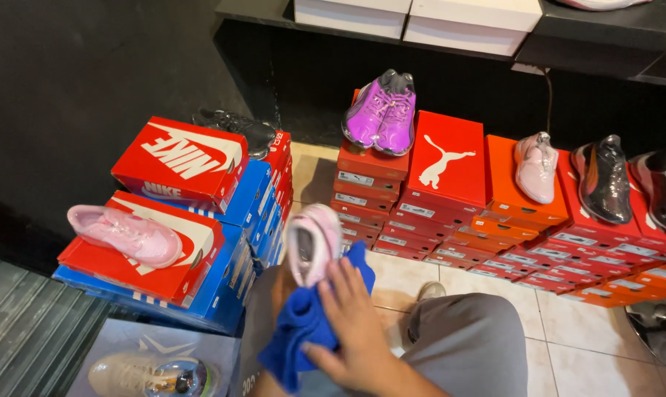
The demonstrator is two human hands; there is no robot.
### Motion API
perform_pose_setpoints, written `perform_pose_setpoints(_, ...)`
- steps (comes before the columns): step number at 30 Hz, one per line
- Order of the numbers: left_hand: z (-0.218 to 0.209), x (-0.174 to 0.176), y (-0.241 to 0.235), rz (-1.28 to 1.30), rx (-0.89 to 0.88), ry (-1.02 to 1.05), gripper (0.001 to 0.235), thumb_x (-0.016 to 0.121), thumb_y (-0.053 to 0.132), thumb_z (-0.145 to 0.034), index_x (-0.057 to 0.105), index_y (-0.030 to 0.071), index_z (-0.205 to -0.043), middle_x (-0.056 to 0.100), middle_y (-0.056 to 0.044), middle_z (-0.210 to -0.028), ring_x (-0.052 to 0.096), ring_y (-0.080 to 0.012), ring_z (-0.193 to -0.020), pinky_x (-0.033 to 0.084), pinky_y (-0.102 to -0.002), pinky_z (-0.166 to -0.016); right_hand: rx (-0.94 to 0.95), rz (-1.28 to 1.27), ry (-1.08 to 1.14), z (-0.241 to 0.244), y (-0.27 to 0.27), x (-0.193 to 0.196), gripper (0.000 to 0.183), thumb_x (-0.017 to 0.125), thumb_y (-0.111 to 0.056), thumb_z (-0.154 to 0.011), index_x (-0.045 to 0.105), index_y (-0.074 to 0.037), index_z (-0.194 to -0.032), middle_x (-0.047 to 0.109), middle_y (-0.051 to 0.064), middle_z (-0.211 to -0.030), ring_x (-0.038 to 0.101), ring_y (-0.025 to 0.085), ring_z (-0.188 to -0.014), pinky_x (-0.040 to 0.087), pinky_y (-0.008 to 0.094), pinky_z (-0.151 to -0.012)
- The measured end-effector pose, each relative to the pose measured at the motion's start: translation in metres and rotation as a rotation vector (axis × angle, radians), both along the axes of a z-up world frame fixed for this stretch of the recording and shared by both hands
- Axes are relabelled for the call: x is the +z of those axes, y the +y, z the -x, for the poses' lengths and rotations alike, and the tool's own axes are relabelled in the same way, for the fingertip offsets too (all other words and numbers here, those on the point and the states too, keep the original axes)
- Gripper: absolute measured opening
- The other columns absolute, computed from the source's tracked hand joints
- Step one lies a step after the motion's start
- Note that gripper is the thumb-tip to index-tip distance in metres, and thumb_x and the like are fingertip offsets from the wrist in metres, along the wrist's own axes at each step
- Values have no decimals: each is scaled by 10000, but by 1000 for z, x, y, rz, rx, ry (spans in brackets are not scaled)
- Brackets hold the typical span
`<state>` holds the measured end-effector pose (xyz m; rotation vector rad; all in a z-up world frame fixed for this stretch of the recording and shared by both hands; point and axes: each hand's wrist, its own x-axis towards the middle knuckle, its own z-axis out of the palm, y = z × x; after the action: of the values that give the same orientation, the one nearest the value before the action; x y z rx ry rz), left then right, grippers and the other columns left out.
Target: Wiping and organizing shoe boxes in a warehouse storage area
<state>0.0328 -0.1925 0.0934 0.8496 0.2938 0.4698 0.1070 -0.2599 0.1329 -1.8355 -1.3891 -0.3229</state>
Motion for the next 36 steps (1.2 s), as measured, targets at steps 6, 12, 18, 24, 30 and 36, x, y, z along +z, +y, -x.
perform_pose_setpoints(6,4,27,-2,-22,18,54,550,496,279,-988,536,60,-1491,681,-158,-1371,656,-210,-1104,498,-335,-918,131,-591,392,-63,6,21,927,567,-634,-981,242,-38,-1613,215,184,-1714,160,317,-1636,133,463,-1370)
perform_pose_setpoints(12,-41,24,17,-42,32,68,525,477,258,-1002,550,63,-1484,703,-154,-1350,673,-196,-1060,506,-319,-888,-300,-701,409,-59,6,36,506,627,-18,-843,401,-102,-1287,306,172,-1608,352,331,-1492,357,402,-1184)
perform_pose_setpoints(18,-49,19,35,-477,363,42,545,361,210,-1062,331,-15,-1558,498,-184,-1548,566,-219,-1288,457,-304,-1030,-212,-230,824,-37,-22,-154,579,608,-335,-958,474,5,-1408,581,163,-1342,596,258,-1159,480,398,-1019)
perform_pose_setpoints(24,-48,18,23,-778,224,32,506,429,210,-1048,427,-31,-1493,508,-213,-1543,579,-278,-1352,495,-318,-1035,111,-508,1154,-51,-34,-139,821,680,-524,-896,459,54,-1435,604,91,-1158,507,145,-897,442,279,-813)
perform_pose_setpoints(30,-52,15,51,-513,276,23,577,359,325,-1050,403,0,-1524,547,-190,-1512,607,-254,-1290,496,-330,-1026,-59,-136,587,8,-23,-44,619,648,-185,-797,518,-13,-1378,607,198,-1367,627,363,-1165,478,442,-1009)
perform_pose_setpoints(36,-43,21,55,-45,-58,-48,634,667,226,-897,512,-44,-1449,674,-203,-1257,639,-229,-1086,522,-330,-908,-101,-357,605,12,-21,-92,352,624,-81,-807,650,-11,-1151,711,130,-1065,651,265,-886,517,356,-830)
